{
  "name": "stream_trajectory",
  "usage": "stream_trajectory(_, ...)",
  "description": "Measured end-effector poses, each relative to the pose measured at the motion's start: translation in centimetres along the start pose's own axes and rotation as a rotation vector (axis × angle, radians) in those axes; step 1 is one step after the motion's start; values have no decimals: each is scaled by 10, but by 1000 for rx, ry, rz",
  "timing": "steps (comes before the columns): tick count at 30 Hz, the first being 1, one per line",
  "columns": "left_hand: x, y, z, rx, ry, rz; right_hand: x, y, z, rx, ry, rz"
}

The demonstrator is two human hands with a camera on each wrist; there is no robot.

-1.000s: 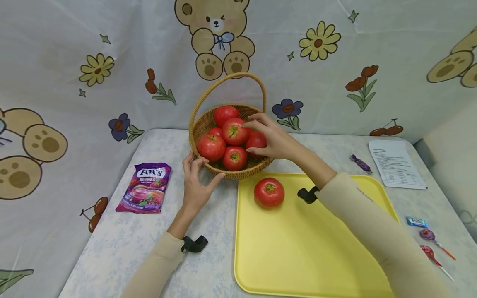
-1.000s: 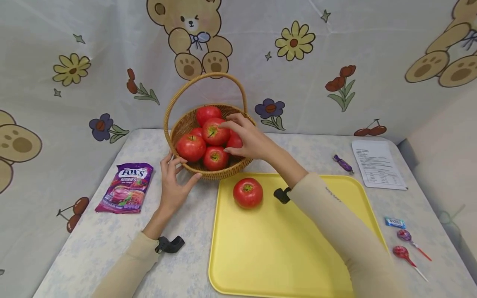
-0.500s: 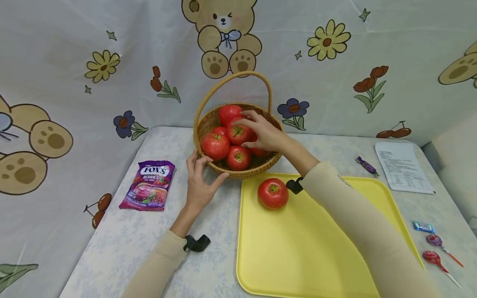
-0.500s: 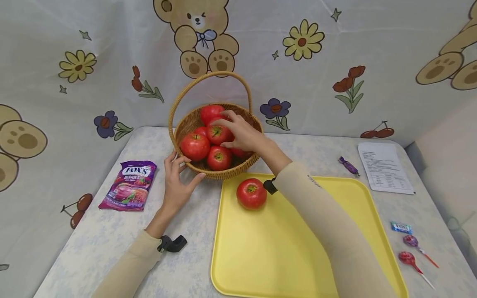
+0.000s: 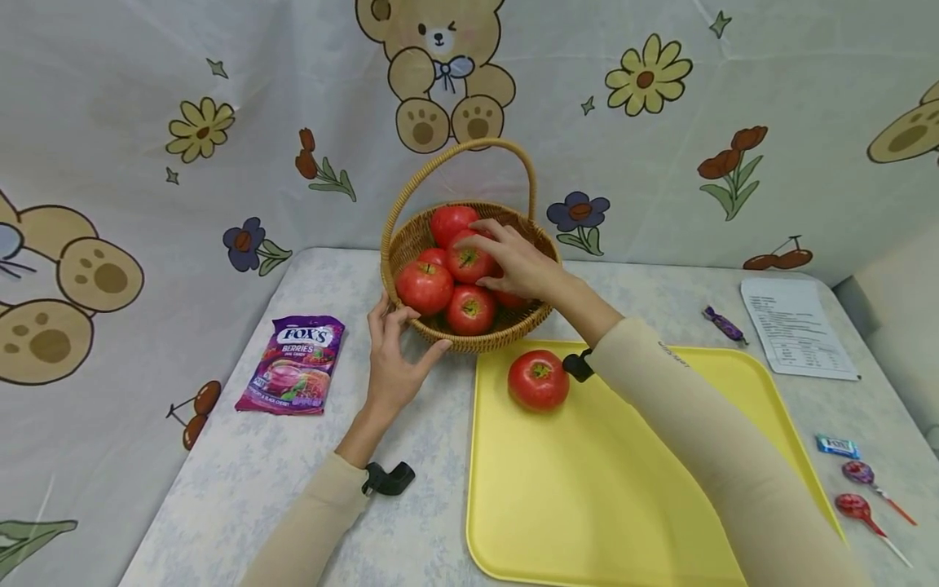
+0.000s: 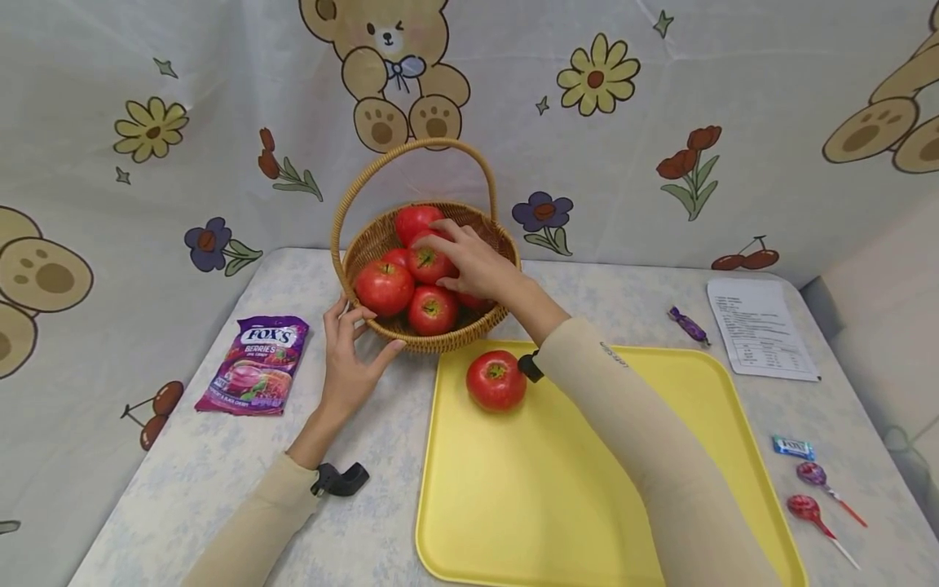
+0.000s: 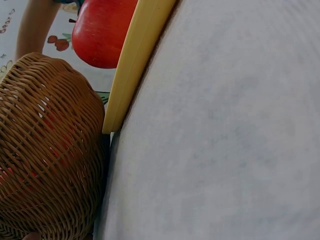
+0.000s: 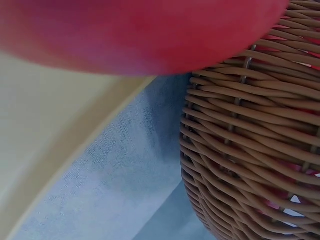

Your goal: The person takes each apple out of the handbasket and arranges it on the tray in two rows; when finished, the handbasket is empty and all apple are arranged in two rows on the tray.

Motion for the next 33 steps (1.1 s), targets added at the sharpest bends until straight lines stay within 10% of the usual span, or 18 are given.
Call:
stream_trajectory(18,-1,-1,-1,5,9,8,-23,12,44,35,-250,52)
stream_trajectory(33,1,-6,-1,-20,-5,-1,-122,18,79,109,-285,16)
Point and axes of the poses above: each hand's wrist, its own x-axis towards the middle knuckle, its own z-axis out of the back of the hand, y = z × x, the point moved 5 cm from there along x, towards the middle knuckle, and after that the axes turned 14 degrees about -x, right-handed, at the moved point
